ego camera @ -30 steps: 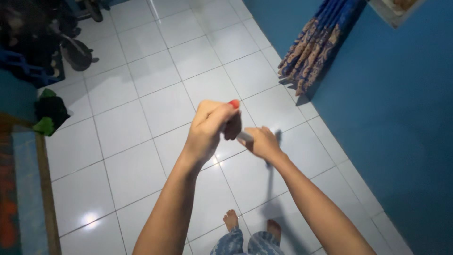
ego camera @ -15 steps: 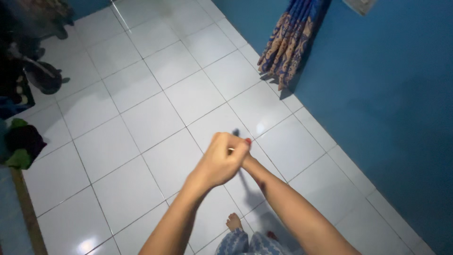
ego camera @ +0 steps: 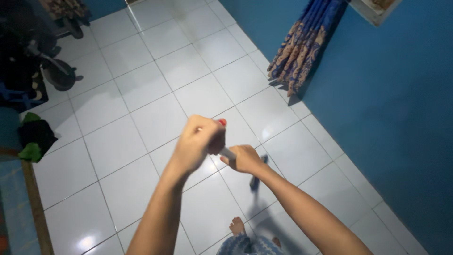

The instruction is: The person sweeps a tiled floor using a broom, moving debris towards a corner and then pulling the broom across the surface.

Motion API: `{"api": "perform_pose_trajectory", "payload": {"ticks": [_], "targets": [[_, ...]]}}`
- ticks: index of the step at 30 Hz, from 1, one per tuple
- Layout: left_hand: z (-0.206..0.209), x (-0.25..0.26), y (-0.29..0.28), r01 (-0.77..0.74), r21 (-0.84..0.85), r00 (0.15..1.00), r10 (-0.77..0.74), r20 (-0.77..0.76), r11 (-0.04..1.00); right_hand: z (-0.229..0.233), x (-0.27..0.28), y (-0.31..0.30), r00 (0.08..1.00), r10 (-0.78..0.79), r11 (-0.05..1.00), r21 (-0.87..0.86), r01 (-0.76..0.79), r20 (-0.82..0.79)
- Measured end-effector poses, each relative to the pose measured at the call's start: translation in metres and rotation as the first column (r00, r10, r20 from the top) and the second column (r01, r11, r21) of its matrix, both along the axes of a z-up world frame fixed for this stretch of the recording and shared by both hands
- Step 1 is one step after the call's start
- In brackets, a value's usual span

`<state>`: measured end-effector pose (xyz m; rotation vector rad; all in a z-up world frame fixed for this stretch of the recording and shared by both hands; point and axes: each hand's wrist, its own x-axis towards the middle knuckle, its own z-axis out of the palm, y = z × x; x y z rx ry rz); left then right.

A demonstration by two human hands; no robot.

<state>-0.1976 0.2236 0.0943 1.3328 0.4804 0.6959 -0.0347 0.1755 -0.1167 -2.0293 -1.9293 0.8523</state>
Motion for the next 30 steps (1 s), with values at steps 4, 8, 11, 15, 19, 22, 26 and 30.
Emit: {"api": "perform_pose_trajectory", "payload": {"ticks": [4,8,11,15,19,22,26,30], "targets": [[-0.011,0.008,-0.016,0.072,0.131,0.984,-0.049,-0.172,0.989,-0.04,-0.01,-0.007,0.978,-0.081,0.988,0.11,0.104,-0.191],[-0.011,0.023,-0.034,0.124,0.32,0.933,-0.001,-0.36,0.939,-0.062,-0.021,-0.004,0.554,-0.109,0.963,0.05,0.265,-0.825],[-0.018,0.036,-0.035,0.172,0.406,0.88,0.045,-0.473,0.897,-0.059,-0.018,0.011,0.483,0.017,0.963,0.145,0.229,-0.876],[-0.032,0.039,-0.027,0.197,0.397,0.906,-0.011,-0.423,0.896,-0.06,-0.013,0.024,0.531,0.139,0.957,0.252,0.146,-0.836],[-0.021,0.019,-0.017,0.205,0.386,0.942,-0.074,-0.329,0.899,-0.051,-0.021,0.044,0.711,0.128,0.948,0.296,0.118,-0.692],[0.002,-0.009,-0.004,0.183,0.25,0.983,-0.175,-0.056,0.951,-0.024,-0.033,0.046,0.898,-0.017,0.969,0.213,0.123,-0.44],[0.025,-0.022,-0.003,0.168,0.102,0.983,-0.175,0.06,0.981,0.008,-0.042,0.023,0.987,0.0,0.999,0.035,0.006,-0.158],[0.007,-0.012,-0.021,0.19,0.19,0.98,-0.177,-0.086,0.963,-0.015,-0.054,0.009,0.937,0.201,0.804,0.594,0.009,-0.285]]}}
